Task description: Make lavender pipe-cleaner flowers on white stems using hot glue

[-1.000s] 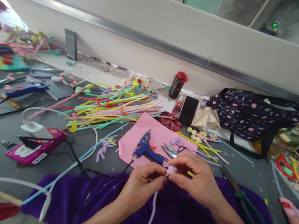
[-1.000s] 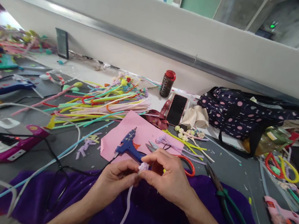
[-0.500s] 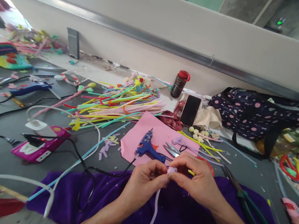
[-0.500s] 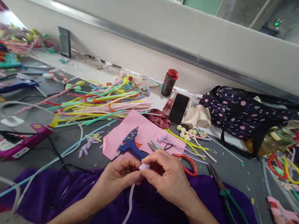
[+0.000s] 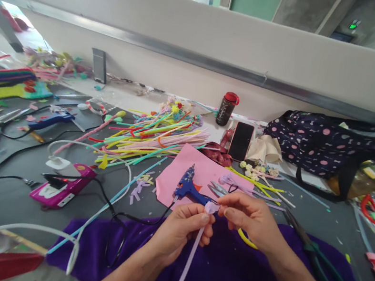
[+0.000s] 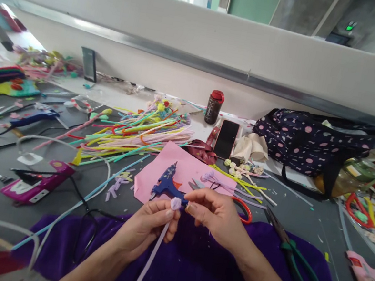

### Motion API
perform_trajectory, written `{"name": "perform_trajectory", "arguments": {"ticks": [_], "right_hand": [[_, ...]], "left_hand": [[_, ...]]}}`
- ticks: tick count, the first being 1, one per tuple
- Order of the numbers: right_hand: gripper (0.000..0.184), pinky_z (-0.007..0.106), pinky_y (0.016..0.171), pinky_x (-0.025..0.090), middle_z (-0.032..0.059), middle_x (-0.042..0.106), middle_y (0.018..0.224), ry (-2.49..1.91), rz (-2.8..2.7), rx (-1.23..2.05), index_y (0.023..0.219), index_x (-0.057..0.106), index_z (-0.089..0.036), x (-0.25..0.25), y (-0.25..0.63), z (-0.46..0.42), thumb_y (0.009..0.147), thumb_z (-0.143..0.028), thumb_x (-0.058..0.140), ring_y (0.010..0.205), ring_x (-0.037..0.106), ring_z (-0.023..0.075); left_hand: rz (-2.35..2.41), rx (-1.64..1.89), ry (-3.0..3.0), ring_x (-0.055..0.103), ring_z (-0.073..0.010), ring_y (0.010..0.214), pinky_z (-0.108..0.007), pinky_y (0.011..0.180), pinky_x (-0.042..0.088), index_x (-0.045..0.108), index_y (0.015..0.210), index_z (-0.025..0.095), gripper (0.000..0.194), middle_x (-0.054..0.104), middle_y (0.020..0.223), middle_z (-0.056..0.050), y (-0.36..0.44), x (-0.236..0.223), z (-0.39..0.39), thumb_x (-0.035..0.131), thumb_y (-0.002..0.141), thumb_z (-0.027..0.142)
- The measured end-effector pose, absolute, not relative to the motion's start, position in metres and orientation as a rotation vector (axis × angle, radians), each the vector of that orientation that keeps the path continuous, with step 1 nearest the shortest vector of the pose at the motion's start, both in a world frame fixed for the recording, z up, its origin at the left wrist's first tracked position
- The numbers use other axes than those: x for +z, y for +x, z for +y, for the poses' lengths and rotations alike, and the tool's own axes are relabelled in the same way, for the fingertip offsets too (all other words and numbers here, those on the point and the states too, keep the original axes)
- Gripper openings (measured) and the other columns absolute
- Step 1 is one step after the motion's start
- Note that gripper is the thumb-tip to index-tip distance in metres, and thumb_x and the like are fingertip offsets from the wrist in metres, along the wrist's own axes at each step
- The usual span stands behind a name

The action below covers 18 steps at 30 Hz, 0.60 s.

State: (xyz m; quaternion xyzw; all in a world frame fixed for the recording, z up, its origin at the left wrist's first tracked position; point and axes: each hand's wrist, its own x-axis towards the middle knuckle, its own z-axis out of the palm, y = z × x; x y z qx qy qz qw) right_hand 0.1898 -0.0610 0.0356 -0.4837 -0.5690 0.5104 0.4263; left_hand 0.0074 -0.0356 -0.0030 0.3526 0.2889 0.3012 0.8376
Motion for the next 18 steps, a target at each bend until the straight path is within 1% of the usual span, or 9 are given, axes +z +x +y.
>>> {"name": "perform_trajectory", "arguments": {"ticks": [2,5,9,13,18], "right_hand": [[0.022,0.019,0.050,0.042,0.0008,0.063,0.077,-1.157,-1.389,1.364,0.097,0.065,-0.018,0.0316,0.1891,-0.0597,0.078,-0.029,0.065,0.056,0.053,0.0082],[0.032,0.020,0.057,0.042,0.0010,0.062,0.083,-1.070,-1.376,1.462,0.104,0.063,-0.019,0.0266,0.1887,-0.0582,0.073,-0.026,0.070,0.065,0.053,0.0097],[0.038,0.020,0.056,0.039,-0.0003,0.060,0.083,-1.039,-1.426,1.506,0.107,0.061,-0.019,0.0250,0.1882,-0.0579,0.070,-0.024,0.072,0.062,0.050,0.0081],[0.031,0.020,0.057,0.039,-0.0024,0.056,0.073,-1.063,-1.452,1.474,0.100,0.063,-0.019,0.0276,0.1870,-0.0591,0.071,-0.024,0.072,0.063,0.050,0.0090],[0.020,0.021,0.055,0.037,-0.0025,0.053,0.069,-1.121,-1.525,1.371,0.091,0.065,-0.017,0.0295,0.1852,-0.0601,0.074,-0.026,0.069,0.060,0.047,0.0091]], "left_hand": [[0.600,0.620,0.744,0.053,-0.0087,0.045,-0.018,0.046,0.039,0.064,0.075,0.011,0.018,0.061,0.055,-0.002,0.0076,-0.0040,-0.0353,0.063,0.075,0.029],[0.575,0.596,0.747,0.051,-0.0077,0.042,-0.017,0.043,0.037,0.064,0.071,0.011,0.019,0.060,0.052,-0.002,0.0084,-0.0044,-0.0355,0.063,0.075,0.029],[0.552,0.573,0.757,0.049,-0.0075,0.040,-0.018,0.043,0.036,0.061,0.064,0.011,0.021,0.059,0.049,-0.002,0.0095,-0.0037,-0.0364,0.064,0.074,0.030],[0.567,0.523,0.758,0.049,-0.0073,0.039,-0.018,0.043,0.036,0.059,0.061,0.012,0.023,0.059,0.049,-0.002,0.0101,-0.0028,-0.0370,0.067,0.071,0.031],[0.583,0.511,0.762,0.049,-0.0072,0.041,-0.018,0.044,0.037,0.060,0.063,0.011,0.023,0.059,0.051,-0.001,0.0105,-0.0029,-0.0368,0.068,0.069,0.032]]}}
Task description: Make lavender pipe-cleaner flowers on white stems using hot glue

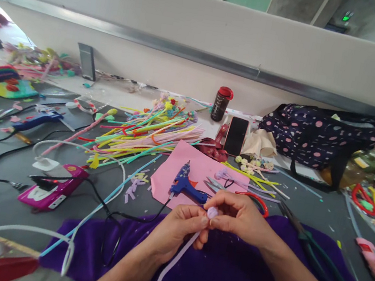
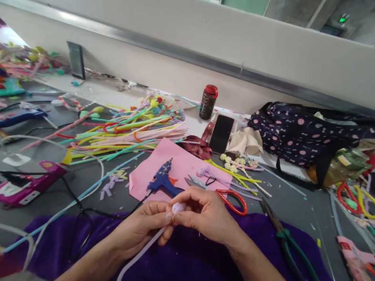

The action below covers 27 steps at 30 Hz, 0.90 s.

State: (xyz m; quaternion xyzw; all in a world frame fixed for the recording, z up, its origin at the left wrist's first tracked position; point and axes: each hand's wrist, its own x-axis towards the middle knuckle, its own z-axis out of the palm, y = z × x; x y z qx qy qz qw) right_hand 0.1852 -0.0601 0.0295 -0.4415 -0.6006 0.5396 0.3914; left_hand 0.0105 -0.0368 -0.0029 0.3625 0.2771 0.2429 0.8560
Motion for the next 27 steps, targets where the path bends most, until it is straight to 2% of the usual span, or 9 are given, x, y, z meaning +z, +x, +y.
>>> {"name": "perform_trajectory", "arguments": {"ticks": [6,12,19,27], "right_hand": [[0.016,0.020,0.053,0.036,-0.0024,0.053,0.069,-1.150,-1.571,1.305,0.088,0.065,-0.016,0.0300,0.1851,-0.0591,0.075,-0.024,0.067,0.060,0.046,0.0087],[0.038,0.020,0.055,0.038,-0.0012,0.057,0.080,-1.139,-1.663,1.249,0.106,0.060,-0.019,0.0313,0.1890,-0.0585,0.071,-0.027,0.072,0.062,0.050,0.0092],[0.023,0.022,0.056,0.040,-0.0010,0.055,0.075,-1.132,-1.733,1.064,0.096,0.064,-0.020,0.0328,0.1867,-0.0598,0.075,-0.030,0.068,0.062,0.051,0.0099],[0.012,0.020,0.053,0.039,-0.0016,0.055,0.070,-1.137,-1.750,1.022,0.086,0.065,-0.018,0.0325,0.1849,-0.0589,0.076,-0.026,0.066,0.058,0.049,0.0088]], "left_hand": [[0.639,0.518,0.803,0.052,-0.0071,0.042,-0.016,0.044,0.038,0.058,0.069,0.013,0.020,0.062,0.054,-0.001,0.0110,-0.0031,-0.0365,0.071,0.067,0.028],[0.625,0.508,0.744,0.052,-0.0071,0.040,-0.016,0.042,0.038,0.056,0.065,0.013,0.022,0.061,0.052,-0.001,0.0110,-0.0023,-0.0356,0.069,0.069,0.030],[0.556,0.485,0.694,0.051,-0.0073,0.039,-0.016,0.041,0.038,0.058,0.065,0.012,0.021,0.061,0.051,-0.002,0.0097,-0.0041,-0.0355,0.068,0.070,0.030],[0.535,0.480,0.699,0.051,-0.0066,0.040,-0.016,0.041,0.038,0.059,0.068,0.011,0.020,0.061,0.053,-0.001,0.0100,-0.0050,-0.0358,0.065,0.073,0.030]]}}
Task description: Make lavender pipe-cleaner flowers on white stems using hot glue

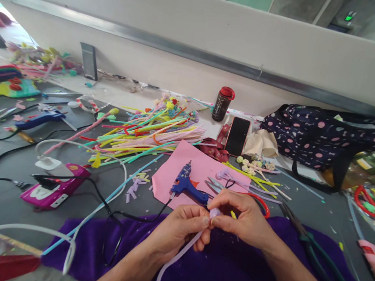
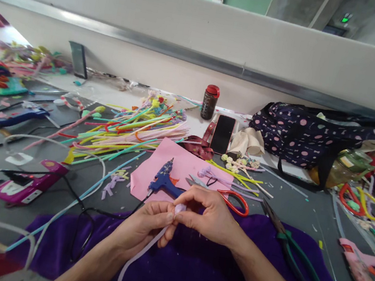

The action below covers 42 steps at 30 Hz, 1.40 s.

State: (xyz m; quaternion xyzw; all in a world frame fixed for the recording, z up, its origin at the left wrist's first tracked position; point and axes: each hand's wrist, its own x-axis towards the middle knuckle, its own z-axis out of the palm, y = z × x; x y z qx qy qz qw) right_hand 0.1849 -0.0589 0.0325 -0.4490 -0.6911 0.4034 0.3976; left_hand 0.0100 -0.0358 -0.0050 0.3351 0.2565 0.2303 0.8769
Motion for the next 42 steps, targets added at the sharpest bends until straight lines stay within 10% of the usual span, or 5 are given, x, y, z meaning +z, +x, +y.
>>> {"name": "perform_trajectory", "arguments": {"ticks": [6,11,32,42], "right_hand": [[0.009,0.021,0.055,0.040,-0.0003,0.058,0.073,-1.160,-1.780,0.991,0.083,0.065,-0.018,0.034,0.185,-0.061,0.076,-0.024,0.065,0.059,0.050,0.0094],[0.041,0.022,0.057,0.044,0.0026,0.061,0.086,-1.108,-1.675,1.152,0.112,0.058,-0.019,0.033,0.189,-0.061,0.075,-0.033,0.068,0.063,0.053,0.0105],[0.011,0.022,0.055,0.039,-0.0002,0.056,0.074,-1.174,-1.790,0.941,0.083,0.063,-0.018,0.031,0.183,-0.060,0.078,-0.028,0.063,0.060,0.049,0.0105],[0.027,0.023,0.052,0.042,0.0028,0.062,0.082,-1.112,-1.432,1.266,0.099,0.061,-0.018,0.023,0.188,-0.056,0.079,-0.036,0.061,0.059,0.055,0.0109]], "left_hand": [[0.597,0.484,0.748,0.053,-0.0072,0.041,-0.016,0.043,0.039,0.056,0.069,0.013,0.019,0.062,0.054,-0.001,0.009,-0.004,-0.036,0.071,0.067,0.026],[0.608,0.499,0.731,0.054,-0.0082,0.042,-0.017,0.043,0.039,0.057,0.067,0.013,0.022,0.062,0.054,-0.002,0.008,-0.002,-0.035,0.071,0.067,0.030],[0.642,0.533,0.774,0.054,-0.0079,0.041,-0.015,0.041,0.038,0.056,0.071,0.013,0.024,0.064,0.055,-0.002,0.010,-0.001,-0.035,0.073,0.065,0.029],[0.659,0.610,0.778,0.056,-0.0089,0.046,-0.018,0.044,0.040,0.063,0.072,0.012,0.019,0.064,0.058,-0.002,0.005,-0.001,-0.035,0.070,0.069,0.030]]}}
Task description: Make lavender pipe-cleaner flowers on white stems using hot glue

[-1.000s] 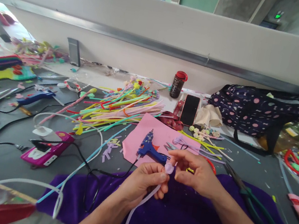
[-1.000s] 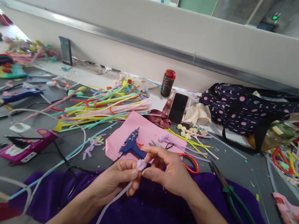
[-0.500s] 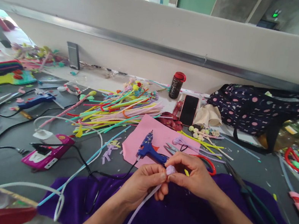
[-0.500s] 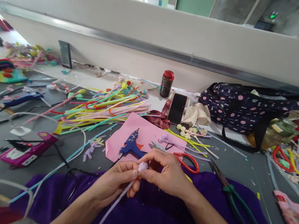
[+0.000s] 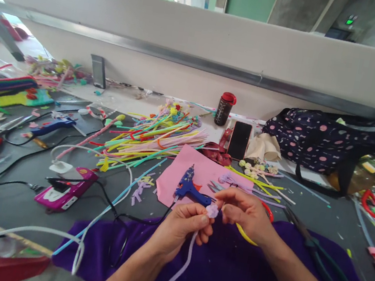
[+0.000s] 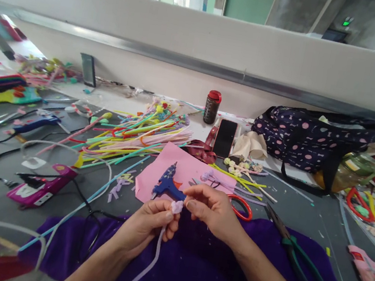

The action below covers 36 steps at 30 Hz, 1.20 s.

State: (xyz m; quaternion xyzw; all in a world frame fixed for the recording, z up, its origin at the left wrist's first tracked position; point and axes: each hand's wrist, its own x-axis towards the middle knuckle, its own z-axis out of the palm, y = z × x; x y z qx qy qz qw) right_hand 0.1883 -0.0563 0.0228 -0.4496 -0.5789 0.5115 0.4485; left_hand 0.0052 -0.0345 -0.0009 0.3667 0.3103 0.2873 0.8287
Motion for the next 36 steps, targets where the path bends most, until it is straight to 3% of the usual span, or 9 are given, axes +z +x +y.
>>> {"name": "perform_trajectory", "arguments": {"ticks": [5,16,20,22,24,26,30,36], "right_hand": [[0.019,0.020,0.043,0.036,0.0010,0.062,0.070,-1.126,-1.265,1.326,0.088,0.063,-0.016,0.015,0.188,-0.053,0.081,-0.034,0.061,0.048,0.053,0.0082],[0.017,0.020,0.047,0.038,-0.0009,0.061,0.069,-1.168,-1.356,1.298,0.087,0.063,-0.017,0.015,0.181,-0.055,0.080,-0.032,0.062,0.051,0.052,0.0084],[0.016,0.020,0.047,0.037,-0.0012,0.058,0.070,-1.205,-1.371,1.315,0.083,0.061,-0.017,0.017,0.171,-0.057,0.080,-0.033,0.061,0.051,0.050,0.0080],[0.017,0.020,0.047,0.037,-0.0007,0.057,0.072,-1.195,-1.361,1.353,0.082,0.060,-0.017,0.014,0.163,-0.060,0.081,-0.033,0.059,0.051,0.050,0.0079],[0.018,0.020,0.048,0.037,-0.0005,0.058,0.074,-1.144,-1.361,1.423,0.089,0.060,-0.018,0.011,0.155,-0.064,0.081,-0.034,0.060,0.053,0.051,0.0086],[0.020,0.019,0.047,0.037,-0.0017,0.057,0.069,-1.078,-1.362,1.501,0.093,0.060,-0.019,0.008,0.147,-0.069,0.081,-0.035,0.059,0.054,0.052,0.0091],[0.022,0.017,0.044,0.033,-0.0001,0.061,0.069,-1.020,-1.311,1.627,0.083,0.059,-0.015,0.004,0.141,-0.076,0.084,-0.036,0.054,0.049,0.052,0.0074],[0.024,0.016,0.038,0.031,-0.0022,0.058,0.054,-1.156,-1.267,1.596,0.077,0.058,-0.014,-0.001,0.142,-0.077,0.083,-0.038,0.056,0.039,0.049,0.0068]], "left_hand": [[0.512,0.607,0.689,0.052,-0.0080,0.040,-0.017,0.039,0.038,0.064,0.075,0.012,0.019,0.060,0.054,-0.001,0.003,-0.004,-0.032,0.062,0.077,0.030],[0.504,0.596,0.638,0.051,-0.0083,0.040,-0.018,0.038,0.037,0.063,0.074,0.012,0.022,0.058,0.053,-0.001,0.006,-0.008,-0.029,0.062,0.076,0.033],[0.588,0.872,0.581,0.060,-0.0112,0.069,-0.020,0.061,0.048,0.067,0.075,0.013,0.015,0.066,0.079,-0.004,0.008,-0.004,-0.027,0.066,0.073,0.027],[0.629,0.988,0.571,0.059,-0.0131,0.083,-0.023,0.075,0.047,0.069,0.076,0.014,0.012,0.066,0.095,-0.004,0.010,0.000,-0.027,0.068,0.072,0.026],[0.650,1.014,0.612,0.059,-0.0141,0.087,-0.023,0.078,0.046,0.070,0.076,0.015,0.012,0.066,0.101,-0.004,0.012,0.004,-0.029,0.068,0.071,0.026],[0.673,0.981,0.684,0.059,-0.0138,0.086,-0.021,0.075,0.046,0.072,0.079,0.016,0.013,0.066,0.098,-0.004,0.013,0.007,-0.030,0.069,0.071,0.026],[0.716,0.868,0.771,0.059,-0.0114,0.069,-0.021,0.061,0.045,0.072,0.088,0.017,0.023,0.068,0.090,-0.005,0.013,0.009,-0.029,0.071,0.068,0.029],[0.678,0.875,0.786,0.060,-0.0142,0.072,-0.022,0.064,0.043,0.072,0.080,0.015,0.018,0.069,0.076,-0.005,0.005,0.004,-0.028,0.073,0.065,0.025]]}}
